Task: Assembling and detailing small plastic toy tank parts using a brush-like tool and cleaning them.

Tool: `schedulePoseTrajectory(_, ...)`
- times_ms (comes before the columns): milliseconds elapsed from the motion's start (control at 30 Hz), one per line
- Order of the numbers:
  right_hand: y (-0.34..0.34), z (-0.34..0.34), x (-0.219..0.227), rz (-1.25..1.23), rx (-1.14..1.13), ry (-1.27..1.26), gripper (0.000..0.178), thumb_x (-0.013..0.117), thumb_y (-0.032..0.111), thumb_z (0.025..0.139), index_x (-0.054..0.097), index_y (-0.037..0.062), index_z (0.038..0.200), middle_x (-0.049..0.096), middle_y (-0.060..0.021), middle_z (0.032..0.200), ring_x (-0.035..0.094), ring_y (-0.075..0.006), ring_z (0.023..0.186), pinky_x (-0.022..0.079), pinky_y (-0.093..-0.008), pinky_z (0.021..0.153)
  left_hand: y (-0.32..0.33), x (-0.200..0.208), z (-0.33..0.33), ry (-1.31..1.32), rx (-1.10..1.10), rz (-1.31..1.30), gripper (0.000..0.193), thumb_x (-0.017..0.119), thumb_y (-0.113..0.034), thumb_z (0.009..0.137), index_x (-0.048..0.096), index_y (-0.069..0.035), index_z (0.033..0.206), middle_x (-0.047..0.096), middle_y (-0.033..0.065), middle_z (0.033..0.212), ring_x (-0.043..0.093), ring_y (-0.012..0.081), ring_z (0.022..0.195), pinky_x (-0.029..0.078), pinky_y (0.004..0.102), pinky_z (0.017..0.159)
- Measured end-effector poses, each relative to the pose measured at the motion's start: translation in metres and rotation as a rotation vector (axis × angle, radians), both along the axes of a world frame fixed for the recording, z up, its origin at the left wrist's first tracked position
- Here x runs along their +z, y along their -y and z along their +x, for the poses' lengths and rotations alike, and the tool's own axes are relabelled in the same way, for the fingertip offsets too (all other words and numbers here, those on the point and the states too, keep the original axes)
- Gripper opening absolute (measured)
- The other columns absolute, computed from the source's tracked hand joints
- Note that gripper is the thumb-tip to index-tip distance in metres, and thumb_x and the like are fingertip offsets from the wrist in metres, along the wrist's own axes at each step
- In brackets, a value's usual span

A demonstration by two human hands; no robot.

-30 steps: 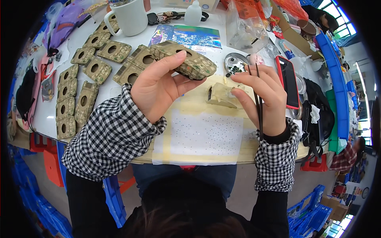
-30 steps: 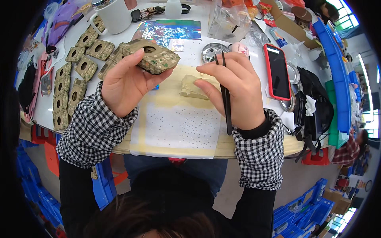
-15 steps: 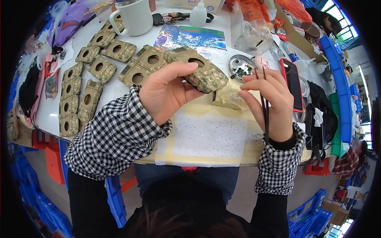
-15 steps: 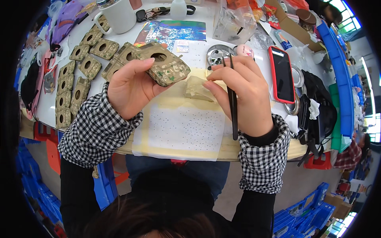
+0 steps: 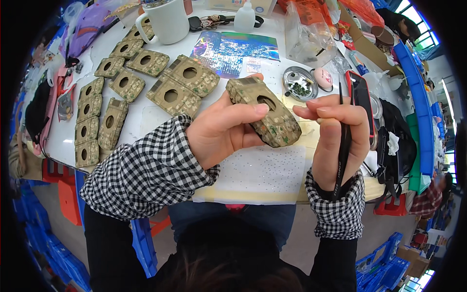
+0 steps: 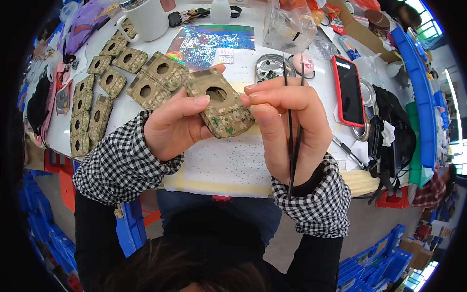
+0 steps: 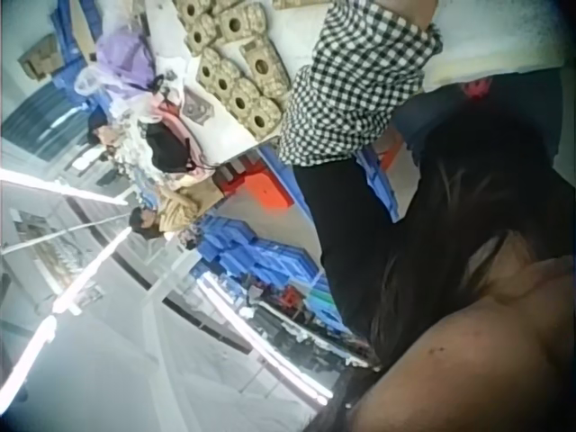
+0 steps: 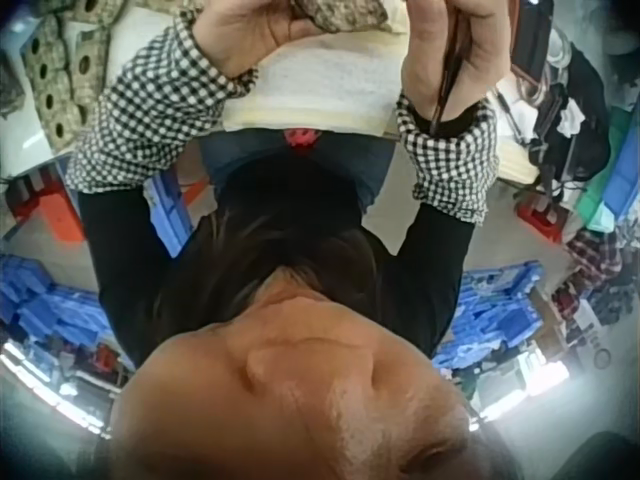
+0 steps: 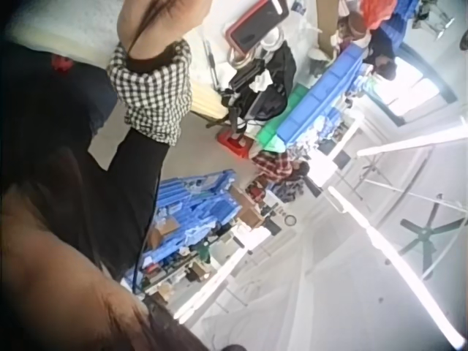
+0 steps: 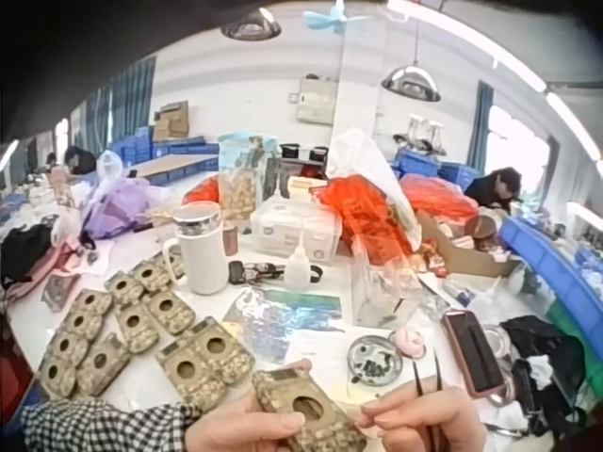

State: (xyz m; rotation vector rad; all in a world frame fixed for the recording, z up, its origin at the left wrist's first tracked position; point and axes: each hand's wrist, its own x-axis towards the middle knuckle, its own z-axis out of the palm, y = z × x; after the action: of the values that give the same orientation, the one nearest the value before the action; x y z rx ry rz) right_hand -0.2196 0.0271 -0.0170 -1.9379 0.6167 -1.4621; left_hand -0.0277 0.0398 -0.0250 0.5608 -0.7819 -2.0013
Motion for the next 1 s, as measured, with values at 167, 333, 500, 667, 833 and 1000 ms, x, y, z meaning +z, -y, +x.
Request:
schedulePoseTrajectory(167,-0.0016,0.0018,0.0002,0.067,0.025,-0.051,0.008,0.050,0.004,0.091,0.049,-0.0028,0.095,0.061,-0.0152,0.089,0.057,-0.0177,0.087,0.044,-0.0278,0.080,0.0006,-0.0012,0.0023,-0.010,-0.018,-0.010,0.059,0.047,-0.017,0.090,0.017,-0.008,0.140,0.042,0.0136,0.130,0.047,0.0237,0.120,0.041,0.0414,0.100)
schedulePoseTrajectory(333,-0.0014,0.0007,-0.0002,0.048,0.021,-0.071,0.008,0.051,0.004,0.091,0.049,-0.0028,0.095,0.060,-0.0150,0.089,0.057,-0.0172,0.086,0.044,-0.0273,0.079,0.0002,-0.0006,0.0013,-0.013,-0.028,-0.014,0.057,0.046,-0.017,0.091,0.018,-0.008,0.140,0.043,0.0134,0.130,0.048,0.0234,0.119,0.042,0.0403,0.099)
schedulePoseTrajectory(500,0.0002,0.0016,-0.0006,0.048,0.019,-0.085,0.008,0.051,0.004,0.090,0.049,-0.0028,0.095,0.060,-0.0148,0.089,0.057,-0.0172,0.086,0.044,-0.0274,0.079,0.0007,-0.0022,0.0019,-0.010,-0.021,-0.006,0.056,0.046,-0.017,0.091,0.019,-0.008,0.139,0.042,0.0135,0.130,0.049,0.0234,0.118,0.043,0.0401,0.098)
schedulePoseTrajectory(667,-0.0004,0.0012,-0.0001,0.047,0.019,-0.102,0.009,0.051,0.004,0.091,0.049,-0.0031,0.095,0.060,-0.0147,0.090,0.058,-0.0166,0.085,0.045,-0.0273,0.079,0.0007,-0.0025,0.0021,-0.013,-0.029,-0.017,0.056,0.046,-0.017,0.091,0.019,-0.008,0.139,0.042,0.0137,0.131,0.048,0.0237,0.119,0.042,0.0403,0.099)
schedulePoseTrajectory(833,-0.0025,0.0042,-0.0026,0.154,0.030,0.019,0.009,0.049,0.005,0.092,0.049,-0.0036,0.095,0.059,-0.0149,0.093,0.060,-0.0160,0.082,0.048,-0.0269,0.078,0.0003,-0.0031,0.0020,-0.014,-0.022,-0.011,0.056,0.046,-0.017,0.091,0.019,-0.008,0.139,0.041,0.0144,0.132,0.047,0.0237,0.119,0.042,0.0402,0.099)
schedulePoseTrajectory(1000,0.0012,-0.0031,0.0031,0.187,-0.092,0.105,0.012,0.048,0.008,0.093,0.050,-0.0042,0.093,0.060,-0.0139,0.091,0.061,-0.0154,0.080,0.048,-0.0266,0.077,0.0022,-0.0065,0.0035,0.009,0.033,0.002,0.053,0.044,-0.016,0.091,0.023,-0.005,0.138,0.044,0.0163,0.130,0.049,0.0247,0.118,0.042,0.0392,0.098)
